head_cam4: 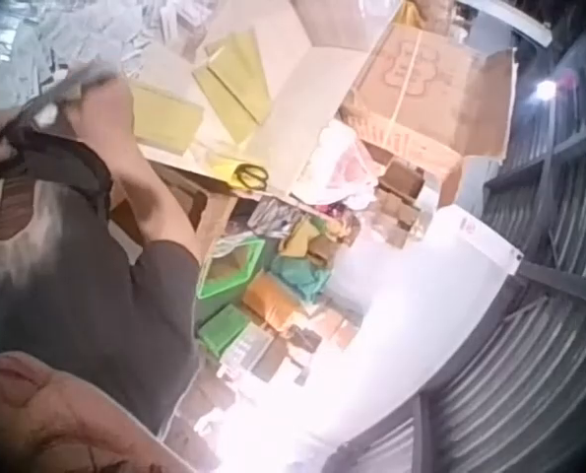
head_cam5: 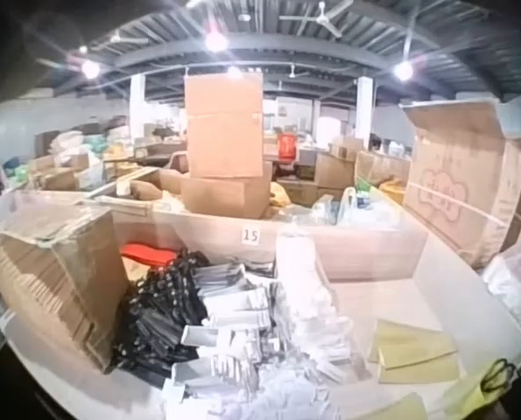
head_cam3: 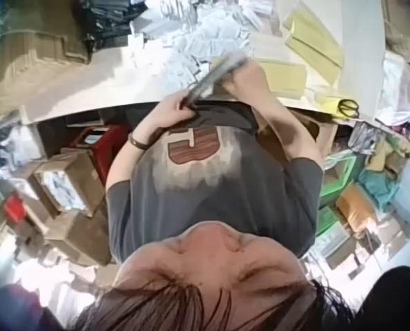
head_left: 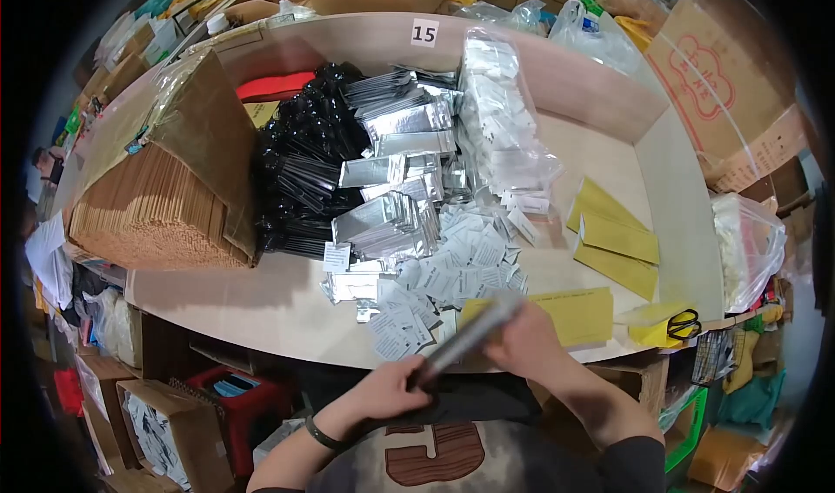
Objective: Packing small product pouches into yellow envelopes at a factory workstation.
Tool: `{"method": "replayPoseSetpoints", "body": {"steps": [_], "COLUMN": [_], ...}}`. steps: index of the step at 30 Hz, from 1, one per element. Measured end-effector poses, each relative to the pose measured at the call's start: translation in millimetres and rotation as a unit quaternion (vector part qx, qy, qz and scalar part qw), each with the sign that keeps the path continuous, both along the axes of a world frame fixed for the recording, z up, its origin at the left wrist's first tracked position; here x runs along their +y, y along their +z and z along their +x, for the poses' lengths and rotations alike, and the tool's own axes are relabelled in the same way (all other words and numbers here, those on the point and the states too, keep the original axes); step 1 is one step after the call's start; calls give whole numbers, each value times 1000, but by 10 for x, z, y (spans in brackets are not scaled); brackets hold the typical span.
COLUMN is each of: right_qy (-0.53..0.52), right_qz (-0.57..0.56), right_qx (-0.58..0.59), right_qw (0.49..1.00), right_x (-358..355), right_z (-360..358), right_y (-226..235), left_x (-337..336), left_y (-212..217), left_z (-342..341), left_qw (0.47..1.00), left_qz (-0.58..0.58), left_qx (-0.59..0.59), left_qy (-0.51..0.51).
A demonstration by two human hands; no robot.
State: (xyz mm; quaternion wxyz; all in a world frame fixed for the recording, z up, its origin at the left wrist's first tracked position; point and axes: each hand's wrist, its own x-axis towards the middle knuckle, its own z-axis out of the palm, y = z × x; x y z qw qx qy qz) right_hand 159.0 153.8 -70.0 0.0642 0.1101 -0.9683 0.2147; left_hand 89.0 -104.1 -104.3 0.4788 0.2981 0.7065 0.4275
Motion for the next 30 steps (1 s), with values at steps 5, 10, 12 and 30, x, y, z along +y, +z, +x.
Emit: {"method": "replayPoseSetpoints", "body": {"steps": [5, 10, 12, 30], "right_qy": [-156, -172, -182, -250], "right_qz": [25, -16, -28, -85], "right_qx": [-190, -241, -255, -84], "right_qw": [969, 955, 949, 961], "right_x": [-238, -289, -309, -27], "right_z": [-24, -81, -45, -504], "right_y": [106, 178, 155, 37], "left_x": [254, 102, 8, -191], "left_y": [79, -36, -55, 140], "left_z": [-433, -357, -230, -511], "left_qw": [971, 949, 935, 901], "left_qz": [-87, -57, -53, 68], "left_qx": [154, 273, 312, 428], "left_qy": [164, 146, 161, -22]}}
